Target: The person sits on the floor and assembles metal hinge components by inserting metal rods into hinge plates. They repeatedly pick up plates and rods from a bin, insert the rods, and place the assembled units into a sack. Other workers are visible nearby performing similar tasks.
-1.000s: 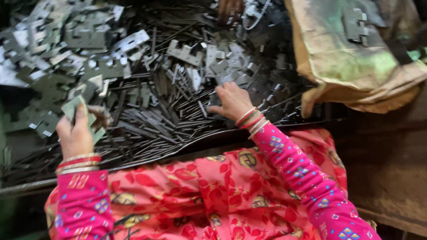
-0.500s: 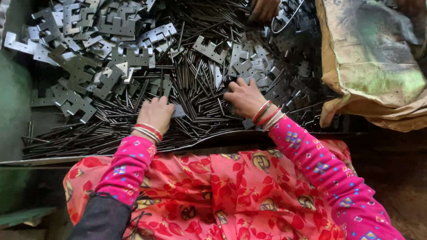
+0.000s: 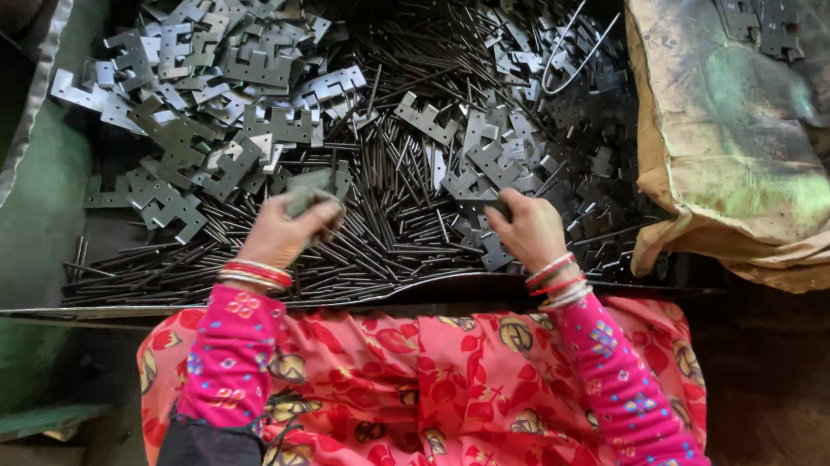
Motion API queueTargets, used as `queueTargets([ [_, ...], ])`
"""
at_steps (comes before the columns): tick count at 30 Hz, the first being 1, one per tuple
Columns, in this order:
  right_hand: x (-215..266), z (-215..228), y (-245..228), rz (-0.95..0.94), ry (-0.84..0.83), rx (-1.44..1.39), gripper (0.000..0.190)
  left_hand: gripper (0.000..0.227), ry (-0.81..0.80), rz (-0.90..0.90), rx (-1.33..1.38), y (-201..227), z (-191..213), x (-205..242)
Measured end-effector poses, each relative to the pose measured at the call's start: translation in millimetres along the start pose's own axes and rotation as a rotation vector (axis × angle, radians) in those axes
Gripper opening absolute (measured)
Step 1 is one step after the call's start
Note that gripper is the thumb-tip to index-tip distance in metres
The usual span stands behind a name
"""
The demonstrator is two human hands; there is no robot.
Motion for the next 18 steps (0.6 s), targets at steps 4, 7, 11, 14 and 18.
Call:
queueTargets([
  [4, 10, 7, -1, -0.200, 0.036, -0.451, 0.018, 0.026, -0.115, -0.083, 0.633, 19, -4, 12],
  [7, 13, 9, -31, -0.296, 0.120, -1.041, 0.017, 0.026, 0.010, -0.014, 0.692, 12, -24, 2],
  [11, 22, 4, -98, -0.208, 0.231, -1.236, 0.023, 0.037, -0.137, 0.091, 0.806, -7, -62, -4],
  [14, 35, 5, -161, 0.212, 0.245, -0.486, 0.026, 0.049, -0.153, 0.076, 0.812, -12, -78, 3],
  [18, 59, 14, -195, 0.526, 0.170, -0.196, 0.065, 0.065, -0.057, 0.075, 0.955, -8, -72, 4],
])
Point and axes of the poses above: each hand's wrist, its own x-axis away from the middle knuckle, its own z-axis out of the back of the hand, y = z × x, the point moved 3 cm from there along -x, towards the middle knuckle, and after that the axes turned 1 degree about -x, right-handed, at the moved point
